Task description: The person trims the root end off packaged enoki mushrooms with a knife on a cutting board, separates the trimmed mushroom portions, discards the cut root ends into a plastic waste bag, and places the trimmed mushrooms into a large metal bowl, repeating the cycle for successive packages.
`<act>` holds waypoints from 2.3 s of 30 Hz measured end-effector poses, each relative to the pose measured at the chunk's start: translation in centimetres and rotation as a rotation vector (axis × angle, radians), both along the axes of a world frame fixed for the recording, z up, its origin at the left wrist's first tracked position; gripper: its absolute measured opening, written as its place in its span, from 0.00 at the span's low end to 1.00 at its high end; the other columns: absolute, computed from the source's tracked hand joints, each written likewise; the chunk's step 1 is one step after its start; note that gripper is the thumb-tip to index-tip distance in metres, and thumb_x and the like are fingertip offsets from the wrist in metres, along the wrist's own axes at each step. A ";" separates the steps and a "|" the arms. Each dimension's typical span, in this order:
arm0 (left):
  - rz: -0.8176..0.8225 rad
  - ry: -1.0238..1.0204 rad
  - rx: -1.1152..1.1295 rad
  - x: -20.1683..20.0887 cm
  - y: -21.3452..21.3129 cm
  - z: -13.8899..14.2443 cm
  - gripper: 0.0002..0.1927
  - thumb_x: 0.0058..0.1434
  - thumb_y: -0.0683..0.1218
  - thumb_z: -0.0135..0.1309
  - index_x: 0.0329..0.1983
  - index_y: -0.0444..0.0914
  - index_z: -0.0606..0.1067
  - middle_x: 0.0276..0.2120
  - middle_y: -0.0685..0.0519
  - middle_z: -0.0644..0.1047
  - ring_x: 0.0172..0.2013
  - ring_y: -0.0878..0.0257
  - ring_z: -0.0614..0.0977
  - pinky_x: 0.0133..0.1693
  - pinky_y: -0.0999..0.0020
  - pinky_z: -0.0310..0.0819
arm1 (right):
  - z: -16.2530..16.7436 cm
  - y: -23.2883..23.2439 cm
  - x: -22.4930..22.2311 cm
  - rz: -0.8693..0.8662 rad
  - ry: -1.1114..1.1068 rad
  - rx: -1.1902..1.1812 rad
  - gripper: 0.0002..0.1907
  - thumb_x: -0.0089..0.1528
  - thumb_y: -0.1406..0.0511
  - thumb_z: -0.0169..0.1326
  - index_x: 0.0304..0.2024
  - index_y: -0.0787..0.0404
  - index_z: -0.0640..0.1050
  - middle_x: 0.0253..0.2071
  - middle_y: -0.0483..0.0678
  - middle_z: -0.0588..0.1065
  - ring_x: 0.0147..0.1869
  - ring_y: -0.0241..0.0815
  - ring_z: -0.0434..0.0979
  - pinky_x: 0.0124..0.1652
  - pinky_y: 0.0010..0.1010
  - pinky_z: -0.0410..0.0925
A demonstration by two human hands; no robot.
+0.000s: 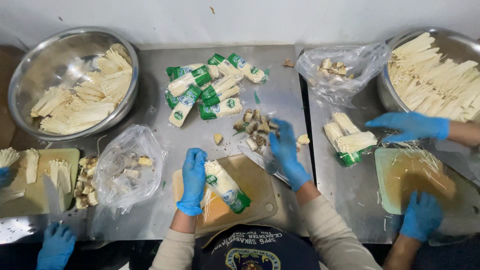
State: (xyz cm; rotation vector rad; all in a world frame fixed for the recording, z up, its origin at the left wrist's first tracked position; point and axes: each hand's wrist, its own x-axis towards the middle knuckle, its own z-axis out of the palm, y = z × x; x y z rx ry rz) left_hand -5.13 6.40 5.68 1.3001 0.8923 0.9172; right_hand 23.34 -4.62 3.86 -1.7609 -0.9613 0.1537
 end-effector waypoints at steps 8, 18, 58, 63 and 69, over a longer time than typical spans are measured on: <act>-0.197 0.020 -0.347 3.2 -4.7 -8.8 0.07 0.68 0.44 0.52 0.47 0.39 0.73 0.38 0.59 0.74 0.40 0.70 0.73 0.44 0.73 0.71 | -6.0 -8.0 -13.3 0.350 1.715 -0.171 0.26 0.71 0.51 0.40 0.62 0.60 0.73 0.52 0.50 0.78 0.49 0.44 0.79 0.48 0.35 0.75; 0.057 -0.044 -0.517 3.2 -8.9 -5.7 0.13 0.63 0.46 0.55 0.50 0.43 0.70 0.40 0.58 0.73 0.39 0.66 0.78 0.38 0.66 0.77 | -6.0 -10.5 -12.3 0.473 1.872 0.056 0.23 0.67 0.56 0.41 0.61 0.58 0.71 0.52 0.54 0.79 0.50 0.46 0.83 0.48 0.39 0.75; -0.400 0.238 0.030 3.7 -3.6 0.8 0.04 0.62 0.42 0.49 0.33 0.37 0.71 0.27 0.56 0.68 0.29 0.68 0.69 0.33 0.69 0.67 | -5.8 -5.0 -9.5 0.521 1.490 0.181 0.38 0.55 0.67 0.59 0.68 0.62 0.63 0.56 0.51 0.74 0.57 0.46 0.77 0.55 0.39 0.72; -0.378 0.244 -0.041 3.6 2.6 -0.8 0.03 0.59 0.40 0.51 0.32 0.36 0.74 0.27 0.58 0.72 0.31 0.69 0.71 0.36 0.71 0.68 | -7.0 -4.7 -7.4 0.351 1.654 0.244 0.30 0.62 0.64 0.60 0.63 0.70 0.68 0.49 0.56 0.75 0.52 0.50 0.77 0.51 0.40 0.72; -0.374 0.110 -0.183 8.4 9.4 -1.9 0.09 0.68 0.45 0.55 0.39 0.33 0.75 0.31 0.51 0.73 0.32 0.61 0.71 0.37 0.66 0.66 | -6.0 -3.6 -3.2 0.330 1.672 0.347 0.29 0.61 0.62 0.56 0.63 0.68 0.69 0.50 0.55 0.76 0.52 0.48 0.79 0.53 0.37 0.74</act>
